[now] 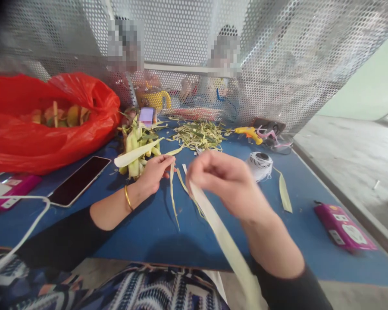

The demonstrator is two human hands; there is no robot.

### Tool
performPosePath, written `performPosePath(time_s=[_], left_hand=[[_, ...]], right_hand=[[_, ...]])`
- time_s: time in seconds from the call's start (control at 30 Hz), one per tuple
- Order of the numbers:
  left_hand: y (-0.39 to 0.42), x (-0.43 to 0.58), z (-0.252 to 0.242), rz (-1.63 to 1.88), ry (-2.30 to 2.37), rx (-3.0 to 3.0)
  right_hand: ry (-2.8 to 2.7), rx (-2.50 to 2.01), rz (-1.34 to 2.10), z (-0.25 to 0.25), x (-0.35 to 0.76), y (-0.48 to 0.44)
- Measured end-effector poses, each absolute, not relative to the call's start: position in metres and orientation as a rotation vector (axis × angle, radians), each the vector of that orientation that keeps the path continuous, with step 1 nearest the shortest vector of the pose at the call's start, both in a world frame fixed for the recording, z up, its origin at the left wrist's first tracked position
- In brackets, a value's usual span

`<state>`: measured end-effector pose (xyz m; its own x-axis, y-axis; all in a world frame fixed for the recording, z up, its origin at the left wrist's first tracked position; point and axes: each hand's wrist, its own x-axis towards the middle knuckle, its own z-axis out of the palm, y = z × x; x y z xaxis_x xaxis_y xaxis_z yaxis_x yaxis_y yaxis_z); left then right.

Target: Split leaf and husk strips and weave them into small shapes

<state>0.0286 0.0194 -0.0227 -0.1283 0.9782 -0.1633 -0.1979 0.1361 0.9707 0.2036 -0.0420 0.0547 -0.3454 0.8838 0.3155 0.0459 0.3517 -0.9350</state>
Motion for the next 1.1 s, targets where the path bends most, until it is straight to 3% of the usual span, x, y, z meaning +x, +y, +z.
performPosePath(time_s=[0.3, 0.83, 1.1], left_hand=[[0.002, 0.034, -0.017, 1.158, 1.068, 0.982], [0.0, 0.039, -0.017, 1.144, 1.021, 0.776], [-0.009, 0.039, -0.016, 0.936, 0.836, 0.966]], right_hand=[[-1.586, -1.174, 0.968, -0.005, 0.177, 0.006], [-1.453, -1.143, 1.134, -0.007, 0.171, 0.002], [-1.68, -1.241, 0.656, -0.013, 0.178, 0.003]])
